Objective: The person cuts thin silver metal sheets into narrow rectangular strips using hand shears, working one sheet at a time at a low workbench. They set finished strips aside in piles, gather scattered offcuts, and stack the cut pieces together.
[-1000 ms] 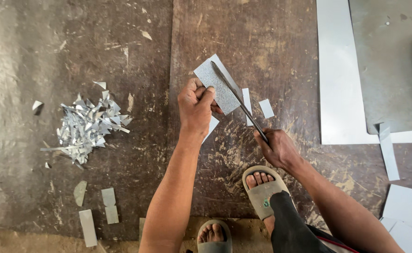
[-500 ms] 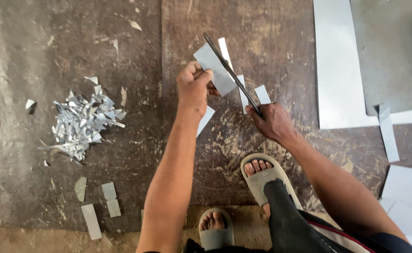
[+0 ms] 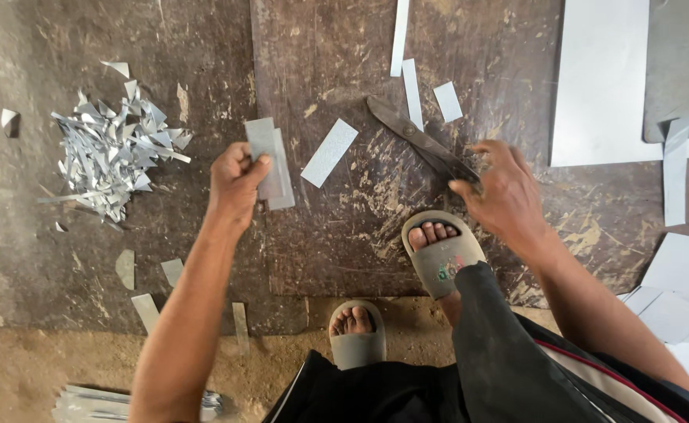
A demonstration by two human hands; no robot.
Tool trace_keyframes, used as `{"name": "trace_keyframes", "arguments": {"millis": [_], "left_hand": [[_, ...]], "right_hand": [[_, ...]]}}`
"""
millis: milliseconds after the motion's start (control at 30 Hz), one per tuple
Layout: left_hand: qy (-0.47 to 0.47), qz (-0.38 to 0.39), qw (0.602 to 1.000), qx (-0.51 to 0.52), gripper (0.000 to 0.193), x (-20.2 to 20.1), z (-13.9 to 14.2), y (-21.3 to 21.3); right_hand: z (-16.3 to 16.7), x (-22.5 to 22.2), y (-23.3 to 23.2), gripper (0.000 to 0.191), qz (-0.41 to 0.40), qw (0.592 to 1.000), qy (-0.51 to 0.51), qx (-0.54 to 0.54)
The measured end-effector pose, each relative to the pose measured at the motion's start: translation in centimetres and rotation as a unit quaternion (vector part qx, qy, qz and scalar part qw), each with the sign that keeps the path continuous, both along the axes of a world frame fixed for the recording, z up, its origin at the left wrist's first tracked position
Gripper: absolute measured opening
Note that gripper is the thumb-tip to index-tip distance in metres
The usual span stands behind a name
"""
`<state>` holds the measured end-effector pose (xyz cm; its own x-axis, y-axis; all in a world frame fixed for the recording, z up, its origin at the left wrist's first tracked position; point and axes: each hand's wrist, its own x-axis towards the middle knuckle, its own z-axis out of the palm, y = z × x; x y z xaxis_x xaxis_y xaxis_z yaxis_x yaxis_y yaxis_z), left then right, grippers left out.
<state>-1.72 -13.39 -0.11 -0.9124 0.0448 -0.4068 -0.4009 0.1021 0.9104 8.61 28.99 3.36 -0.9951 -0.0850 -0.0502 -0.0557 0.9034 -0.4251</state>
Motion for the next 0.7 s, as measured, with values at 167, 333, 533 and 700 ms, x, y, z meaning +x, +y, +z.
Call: {"name": "trace_keyframes", "arguments": {"millis": [167,333,533,700], "left_hand": [[-0.026,-0.023,0.996,-0.078,0.006,4.3,1.8,-3.9],[-0.045,0.028,0.997,-0.065,0.005,11.7,6.2,-3.7],[-0.068,0.155,0.985,-0.025,0.007,17.4,7.0,-1.7],[0.041,0.197,0.979,-0.043,0.019,17.0,4.4,-4.5]], "right_hand": [[-1.7,-5.1,-4.0,0.015,0.121,0.985,0.055,-0.11],[-2.8,-10.0,-9.9,0.018,0.3,0.951,0.074,0.013],[-4.1,-13.1,-13.9,0.023,0.352,0.935,-0.014,0.04],[-6.5,-12.7,-12.5,0.013,0.306,0.951,-0.025,0.031]]}}
